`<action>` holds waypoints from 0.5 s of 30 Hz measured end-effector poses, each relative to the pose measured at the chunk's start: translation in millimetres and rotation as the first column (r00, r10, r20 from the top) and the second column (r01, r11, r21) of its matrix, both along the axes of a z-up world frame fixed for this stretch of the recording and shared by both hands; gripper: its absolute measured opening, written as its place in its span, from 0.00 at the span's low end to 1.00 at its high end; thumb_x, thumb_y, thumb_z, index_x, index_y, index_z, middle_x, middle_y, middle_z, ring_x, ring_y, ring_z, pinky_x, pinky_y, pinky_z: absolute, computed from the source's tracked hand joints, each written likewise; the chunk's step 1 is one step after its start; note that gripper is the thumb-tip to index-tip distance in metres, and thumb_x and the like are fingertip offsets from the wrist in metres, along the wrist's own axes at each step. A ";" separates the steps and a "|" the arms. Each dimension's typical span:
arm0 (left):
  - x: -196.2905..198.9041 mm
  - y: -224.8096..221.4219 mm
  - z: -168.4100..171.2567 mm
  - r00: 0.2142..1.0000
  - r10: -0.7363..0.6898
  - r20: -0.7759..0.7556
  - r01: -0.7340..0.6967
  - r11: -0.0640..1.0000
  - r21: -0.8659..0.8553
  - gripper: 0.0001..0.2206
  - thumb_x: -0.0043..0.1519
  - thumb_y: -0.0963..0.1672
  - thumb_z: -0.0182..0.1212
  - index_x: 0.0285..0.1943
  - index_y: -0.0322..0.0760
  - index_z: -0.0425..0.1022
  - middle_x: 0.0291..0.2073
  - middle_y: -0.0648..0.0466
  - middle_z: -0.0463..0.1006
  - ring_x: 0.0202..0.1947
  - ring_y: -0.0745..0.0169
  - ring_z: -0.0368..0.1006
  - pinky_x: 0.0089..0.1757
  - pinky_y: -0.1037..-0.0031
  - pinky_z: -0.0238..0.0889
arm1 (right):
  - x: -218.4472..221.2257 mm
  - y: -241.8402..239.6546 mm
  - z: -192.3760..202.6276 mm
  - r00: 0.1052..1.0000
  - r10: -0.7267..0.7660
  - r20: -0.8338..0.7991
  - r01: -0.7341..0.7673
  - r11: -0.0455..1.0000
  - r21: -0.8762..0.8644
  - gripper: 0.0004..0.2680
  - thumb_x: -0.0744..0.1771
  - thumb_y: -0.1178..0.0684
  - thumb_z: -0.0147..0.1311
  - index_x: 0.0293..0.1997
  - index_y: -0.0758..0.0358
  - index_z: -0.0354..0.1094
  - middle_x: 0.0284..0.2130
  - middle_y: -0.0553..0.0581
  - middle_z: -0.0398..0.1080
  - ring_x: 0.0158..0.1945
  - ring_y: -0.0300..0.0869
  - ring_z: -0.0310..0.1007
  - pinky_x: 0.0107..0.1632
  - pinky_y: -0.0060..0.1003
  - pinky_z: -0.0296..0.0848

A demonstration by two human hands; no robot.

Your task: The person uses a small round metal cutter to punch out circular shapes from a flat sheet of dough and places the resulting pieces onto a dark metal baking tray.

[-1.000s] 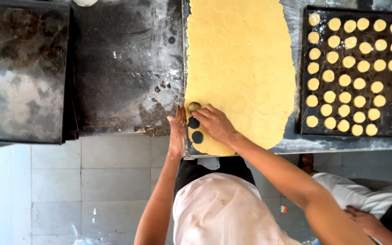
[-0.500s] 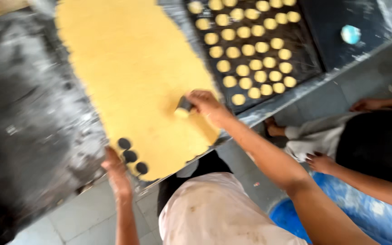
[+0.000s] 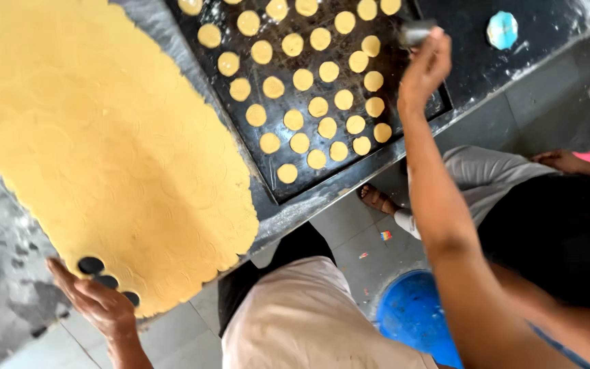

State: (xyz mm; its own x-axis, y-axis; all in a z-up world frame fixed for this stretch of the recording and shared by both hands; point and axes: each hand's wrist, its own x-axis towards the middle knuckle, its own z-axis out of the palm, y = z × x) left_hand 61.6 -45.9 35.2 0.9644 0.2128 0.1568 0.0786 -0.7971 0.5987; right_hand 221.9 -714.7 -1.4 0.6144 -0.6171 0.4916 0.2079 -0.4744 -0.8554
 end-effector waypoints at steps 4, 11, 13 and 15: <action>6.6 9.4 -16.4 0.951 0.256 -0.173 -0.306 0.701 -0.644 0.29 0.73 0.52 0.32 0.80 0.30 0.47 0.75 0.38 0.57 0.70 0.44 0.62 0.63 0.57 0.57 | -34.2 106.8 35.6 0.941 0.338 -0.018 -0.311 0.883 0.351 0.12 0.77 0.46 0.45 0.40 0.59 0.60 0.32 0.44 0.59 0.38 0.34 0.63 0.47 0.32 0.66; -17.8 37.1 -42.6 0.978 0.209 0.013 -0.111 0.568 -0.816 0.31 0.74 0.56 0.37 0.82 0.37 0.46 0.80 0.46 0.50 0.80 0.50 0.43 0.73 0.61 0.38 | -88.0 390.5 82.8 0.473 0.829 -0.297 -0.862 0.505 0.039 0.02 0.70 0.62 0.55 0.45 0.67 0.71 0.42 0.56 0.75 0.45 0.41 0.75 0.48 0.37 0.75; -22.7 39.9 -39.2 0.984 0.178 -0.033 -0.138 0.617 -0.775 0.34 0.73 0.58 0.34 0.82 0.35 0.46 0.79 0.45 0.51 0.80 0.49 0.45 0.72 0.61 0.39 | -90.6 448.5 89.6 0.411 0.860 -0.302 -0.911 0.380 -0.157 0.05 0.68 0.64 0.56 0.46 0.68 0.72 0.44 0.58 0.75 0.47 0.48 0.74 0.48 0.41 0.76; -22.3 44.4 -35.0 0.991 0.123 -0.047 -0.122 0.732 -0.670 0.35 0.73 0.59 0.28 0.81 0.34 0.49 0.79 0.45 0.53 0.80 0.49 0.46 0.73 0.62 0.39 | -84.3 496.2 88.4 0.422 0.858 -0.294 -0.891 0.331 -0.313 0.07 0.67 0.64 0.58 0.48 0.68 0.73 0.45 0.59 0.76 0.47 0.52 0.73 0.48 0.43 0.75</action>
